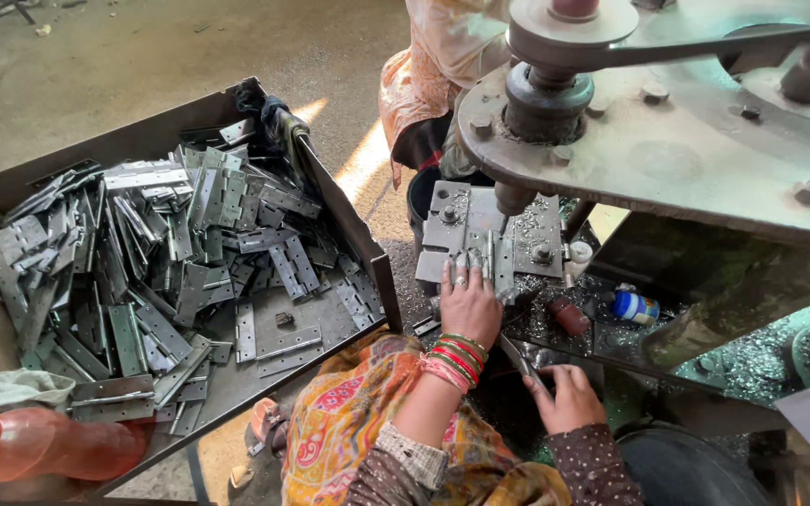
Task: The person operates a manual press machine to process metal brackets. They pick brackets from a bin, place them under the press, and operate the lever to stamp or cut the pieces, then return them to the bin.
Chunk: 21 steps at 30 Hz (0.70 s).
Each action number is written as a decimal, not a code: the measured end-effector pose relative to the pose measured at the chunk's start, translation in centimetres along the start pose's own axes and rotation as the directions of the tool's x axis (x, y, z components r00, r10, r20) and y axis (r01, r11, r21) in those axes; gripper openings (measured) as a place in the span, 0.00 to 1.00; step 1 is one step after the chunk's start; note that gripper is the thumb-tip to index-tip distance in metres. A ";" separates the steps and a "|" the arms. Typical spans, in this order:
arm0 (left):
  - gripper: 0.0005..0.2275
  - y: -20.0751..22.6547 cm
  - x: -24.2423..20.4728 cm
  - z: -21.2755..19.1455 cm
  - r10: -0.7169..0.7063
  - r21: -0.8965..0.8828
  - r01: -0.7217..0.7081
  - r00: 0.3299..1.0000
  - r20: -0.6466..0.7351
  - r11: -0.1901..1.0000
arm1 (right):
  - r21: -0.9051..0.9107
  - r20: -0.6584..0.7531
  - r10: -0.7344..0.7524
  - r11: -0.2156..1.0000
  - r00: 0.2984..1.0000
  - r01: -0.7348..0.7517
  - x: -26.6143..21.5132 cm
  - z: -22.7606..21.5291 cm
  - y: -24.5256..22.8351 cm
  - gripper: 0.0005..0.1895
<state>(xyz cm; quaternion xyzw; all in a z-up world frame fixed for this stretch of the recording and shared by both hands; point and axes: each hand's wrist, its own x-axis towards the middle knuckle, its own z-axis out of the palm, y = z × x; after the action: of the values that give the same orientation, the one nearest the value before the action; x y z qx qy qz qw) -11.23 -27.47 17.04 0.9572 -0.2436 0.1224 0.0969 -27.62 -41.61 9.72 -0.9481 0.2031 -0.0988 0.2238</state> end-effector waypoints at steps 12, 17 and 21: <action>0.15 -0.5 1.1 1.7 0.028 0.017 -0.027 0.995 -0.092 0.999 | -0.143 0.322 0.087 0.989 0.943 -0.043 -0.2 6.8 4.3 0.34; 0.15 -0.5 1.5 1.7 0.025 0.062 -0.017 0.991 -0.132 0.998 | -0.249 0.448 0.143 0.968 0.883 -0.030 2.9 6.2 4.6 0.37; 0.18 -0.2 1.6 2.1 0.020 0.115 -0.004 0.989 -0.145 0.993 | -0.203 0.373 0.142 0.977 0.917 -0.069 1.2 8.3 5.7 0.32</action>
<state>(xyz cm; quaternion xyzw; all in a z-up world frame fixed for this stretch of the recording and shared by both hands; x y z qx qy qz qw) -9.35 -28.52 15.46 0.9482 -0.2342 0.2064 0.0588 -26.21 -43.55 -0.15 -0.9533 0.2144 0.1211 0.1750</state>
